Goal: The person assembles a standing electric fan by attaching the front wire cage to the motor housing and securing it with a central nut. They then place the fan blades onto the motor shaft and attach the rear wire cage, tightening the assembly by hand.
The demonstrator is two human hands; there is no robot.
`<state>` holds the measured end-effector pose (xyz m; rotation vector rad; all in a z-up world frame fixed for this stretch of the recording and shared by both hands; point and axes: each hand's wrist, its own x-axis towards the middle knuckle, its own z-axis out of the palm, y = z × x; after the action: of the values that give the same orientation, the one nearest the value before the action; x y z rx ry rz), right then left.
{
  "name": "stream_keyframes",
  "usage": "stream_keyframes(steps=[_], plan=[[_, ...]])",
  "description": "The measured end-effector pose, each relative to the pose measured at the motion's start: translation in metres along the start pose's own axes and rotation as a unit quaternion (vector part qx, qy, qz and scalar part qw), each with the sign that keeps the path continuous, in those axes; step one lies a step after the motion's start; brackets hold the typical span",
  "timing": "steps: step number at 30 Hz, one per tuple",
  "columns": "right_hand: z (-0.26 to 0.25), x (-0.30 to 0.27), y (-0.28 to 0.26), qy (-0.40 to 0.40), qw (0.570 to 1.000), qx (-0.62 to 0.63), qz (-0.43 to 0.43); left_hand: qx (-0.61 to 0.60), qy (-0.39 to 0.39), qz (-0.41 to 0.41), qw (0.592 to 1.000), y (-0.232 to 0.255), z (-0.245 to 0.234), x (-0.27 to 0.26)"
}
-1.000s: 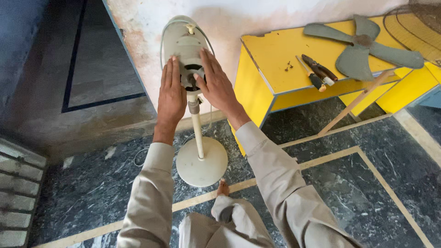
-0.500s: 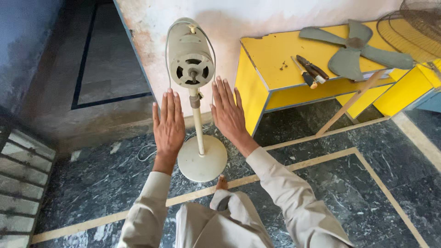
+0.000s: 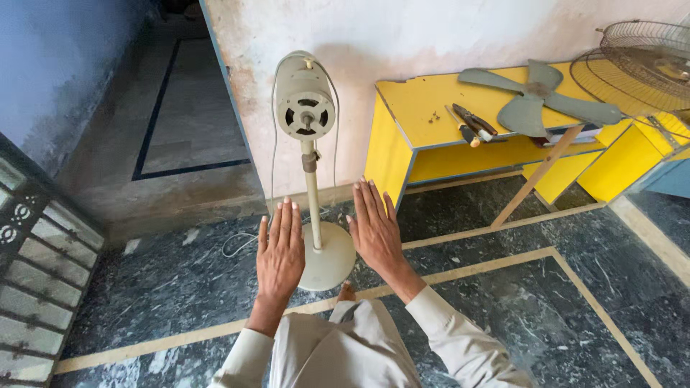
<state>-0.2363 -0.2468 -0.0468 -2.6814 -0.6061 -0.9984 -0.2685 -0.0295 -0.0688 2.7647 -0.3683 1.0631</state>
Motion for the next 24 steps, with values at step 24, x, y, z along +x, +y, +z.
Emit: stream_keyframes(steps=[24], plan=[[-0.014, -0.004, -0.002, -0.010, 1.000, 0.000, -0.025, -0.037, -0.016, 0.000, 0.999, 0.012, 0.000, -0.007]])
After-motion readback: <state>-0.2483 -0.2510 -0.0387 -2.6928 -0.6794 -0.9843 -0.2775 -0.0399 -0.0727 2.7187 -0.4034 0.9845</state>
